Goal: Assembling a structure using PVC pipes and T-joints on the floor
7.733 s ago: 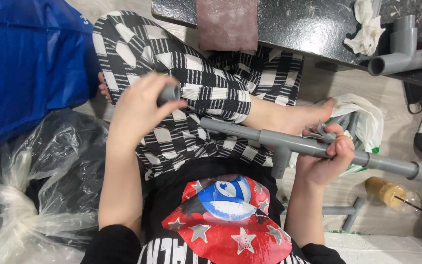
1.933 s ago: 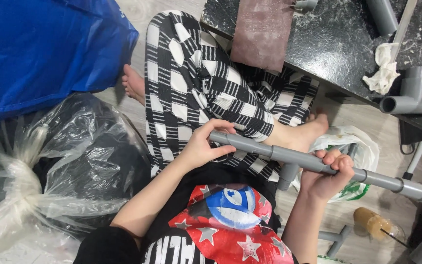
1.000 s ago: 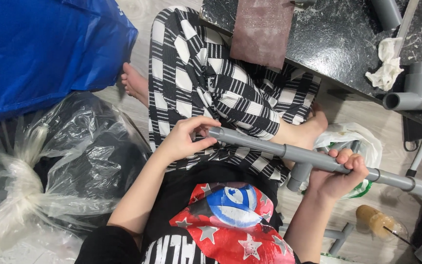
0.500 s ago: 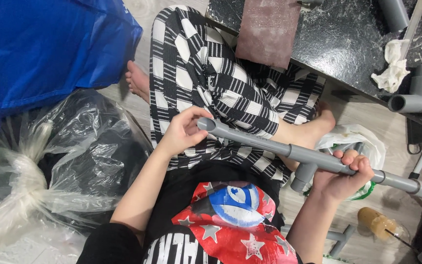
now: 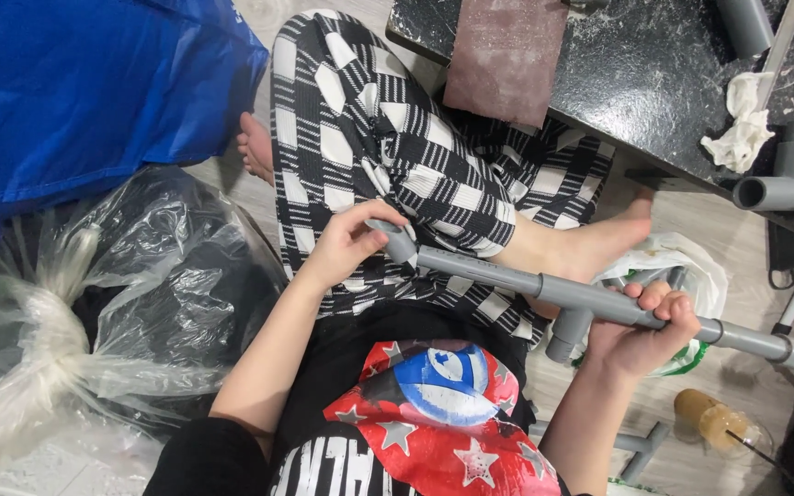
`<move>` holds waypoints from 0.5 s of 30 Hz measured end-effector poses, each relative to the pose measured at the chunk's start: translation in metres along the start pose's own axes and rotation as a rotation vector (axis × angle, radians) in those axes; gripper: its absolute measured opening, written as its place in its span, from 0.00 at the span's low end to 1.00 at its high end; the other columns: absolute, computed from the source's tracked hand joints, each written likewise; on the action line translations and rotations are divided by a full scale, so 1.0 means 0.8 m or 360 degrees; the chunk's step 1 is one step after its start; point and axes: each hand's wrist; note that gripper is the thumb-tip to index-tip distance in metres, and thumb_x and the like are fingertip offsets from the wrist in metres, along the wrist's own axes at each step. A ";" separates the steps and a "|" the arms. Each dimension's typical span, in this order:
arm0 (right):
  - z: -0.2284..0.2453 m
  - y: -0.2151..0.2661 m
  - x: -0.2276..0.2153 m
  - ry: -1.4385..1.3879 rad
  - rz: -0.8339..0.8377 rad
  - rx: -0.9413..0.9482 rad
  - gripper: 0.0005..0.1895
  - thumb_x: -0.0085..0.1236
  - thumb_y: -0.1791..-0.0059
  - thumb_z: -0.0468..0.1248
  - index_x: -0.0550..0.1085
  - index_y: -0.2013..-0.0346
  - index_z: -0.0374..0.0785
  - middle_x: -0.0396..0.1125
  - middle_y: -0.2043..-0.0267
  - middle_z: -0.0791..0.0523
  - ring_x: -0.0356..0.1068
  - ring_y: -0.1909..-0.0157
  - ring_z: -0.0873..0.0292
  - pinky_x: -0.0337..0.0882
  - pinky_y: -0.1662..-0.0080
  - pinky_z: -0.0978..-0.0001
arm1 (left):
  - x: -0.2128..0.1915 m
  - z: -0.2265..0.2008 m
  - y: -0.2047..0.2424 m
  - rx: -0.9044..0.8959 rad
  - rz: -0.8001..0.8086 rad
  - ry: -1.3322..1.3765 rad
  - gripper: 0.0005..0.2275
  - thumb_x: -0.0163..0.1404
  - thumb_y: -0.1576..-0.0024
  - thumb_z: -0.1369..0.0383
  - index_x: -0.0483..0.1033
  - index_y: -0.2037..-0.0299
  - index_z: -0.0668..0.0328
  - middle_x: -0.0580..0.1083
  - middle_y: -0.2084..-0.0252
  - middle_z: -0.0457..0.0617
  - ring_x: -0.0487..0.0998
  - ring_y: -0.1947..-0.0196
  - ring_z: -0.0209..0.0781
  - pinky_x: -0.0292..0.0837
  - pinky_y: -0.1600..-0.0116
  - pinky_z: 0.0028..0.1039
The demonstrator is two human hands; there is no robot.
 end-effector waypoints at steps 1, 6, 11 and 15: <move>0.000 -0.001 -0.001 0.0000 -0.0001 -0.0001 0.13 0.52 0.47 0.45 0.65 0.76 0.53 0.64 0.77 0.67 0.73 0.66 0.66 0.72 0.63 0.73 | 0.002 -0.001 0.000 0.0000 0.0001 0.0000 0.13 0.53 0.39 0.62 0.77 0.53 0.63 0.75 0.54 0.49 0.75 0.57 0.38 0.69 0.51 0.24; 0.000 0.000 0.003 0.0024 -0.0072 -0.0007 0.13 0.52 0.49 0.45 0.63 0.76 0.51 0.62 0.76 0.65 0.72 0.67 0.65 0.72 0.61 0.73 | 0.008 0.002 -0.002 -0.0017 0.0179 0.0488 0.28 0.56 0.44 0.80 0.60 0.34 0.58 0.70 0.55 0.51 0.82 0.49 0.58 0.78 0.44 0.34; -0.003 -0.002 -0.006 -0.0045 0.0007 0.0006 0.13 0.52 0.48 0.44 0.64 0.76 0.50 0.64 0.76 0.65 0.72 0.66 0.65 0.72 0.60 0.71 | 0.017 -0.022 -0.002 -0.0257 0.0093 0.0072 0.29 0.58 0.51 0.83 0.65 0.39 0.60 0.78 0.58 0.52 0.79 0.62 0.35 0.73 0.59 0.20; -0.004 0.003 0.002 -0.0035 0.0028 0.0015 0.14 0.52 0.49 0.43 0.65 0.78 0.50 0.65 0.77 0.64 0.72 0.66 0.65 0.72 0.61 0.71 | 0.025 -0.024 -0.005 -0.0267 -0.0048 -0.0046 0.20 0.65 0.58 0.78 0.69 0.59 0.58 0.81 0.53 0.55 0.81 0.57 0.39 0.78 0.57 0.23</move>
Point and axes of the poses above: each hand's wrist, its own y-axis away from the middle knuckle, its own x-axis out of the palm, z = x × y
